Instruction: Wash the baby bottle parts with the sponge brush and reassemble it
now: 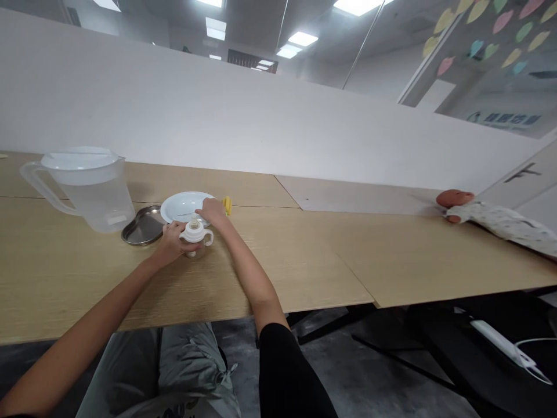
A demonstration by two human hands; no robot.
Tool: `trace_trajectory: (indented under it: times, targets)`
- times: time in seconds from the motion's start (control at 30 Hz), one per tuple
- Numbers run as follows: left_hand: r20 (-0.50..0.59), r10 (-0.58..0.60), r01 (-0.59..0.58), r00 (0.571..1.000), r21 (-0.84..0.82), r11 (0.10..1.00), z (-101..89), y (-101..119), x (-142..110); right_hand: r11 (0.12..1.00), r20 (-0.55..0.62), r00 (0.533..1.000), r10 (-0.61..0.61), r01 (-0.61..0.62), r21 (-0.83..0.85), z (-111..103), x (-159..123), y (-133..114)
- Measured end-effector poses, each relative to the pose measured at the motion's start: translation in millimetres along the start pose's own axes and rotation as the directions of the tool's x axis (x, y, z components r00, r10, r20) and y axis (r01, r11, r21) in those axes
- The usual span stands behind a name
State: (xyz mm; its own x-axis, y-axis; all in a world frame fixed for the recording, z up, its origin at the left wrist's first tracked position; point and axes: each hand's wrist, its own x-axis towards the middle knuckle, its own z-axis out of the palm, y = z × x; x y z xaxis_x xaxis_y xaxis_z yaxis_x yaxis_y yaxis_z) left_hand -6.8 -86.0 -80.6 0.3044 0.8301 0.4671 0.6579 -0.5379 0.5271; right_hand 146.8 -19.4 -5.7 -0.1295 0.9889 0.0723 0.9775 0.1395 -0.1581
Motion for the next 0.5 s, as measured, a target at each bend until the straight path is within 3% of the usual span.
trace_trajectory:
  times: [0.1,0.17,0.3,0.4,0.5]
  targets:
    - [-0.007,-0.004,0.004,1.000,0.000,1.000,-0.2,0.5,-0.3,0.996,-0.195,0.981,0.027,-0.009,0.089,-25.6,-15.1,0.0]
    - [-0.010,-0.005,0.005,1.000,0.001,1.000,-0.6,1.3,-0.5,0.989,-0.213,0.977,-0.016,0.046,0.138,-48.7,-33.8,-3.0]
    - [0.002,0.003,-0.003,1.000,0.021,1.000,-1.2,2.7,-0.5,0.978,-0.016,0.987,-0.162,0.162,0.129,-77.8,-73.5,-19.8]
    - [0.014,-0.005,0.004,1.000,0.045,0.999,-1.1,2.2,0.1,0.977,0.104,0.973,-0.208,0.211,-0.023,-73.9,-87.6,-35.4]
    - [0.033,0.007,-0.008,0.999,0.051,0.999,-1.0,0.2,0.6,0.944,0.151,0.950,-0.273,0.295,-0.147,-63.3,-87.7,-44.0]
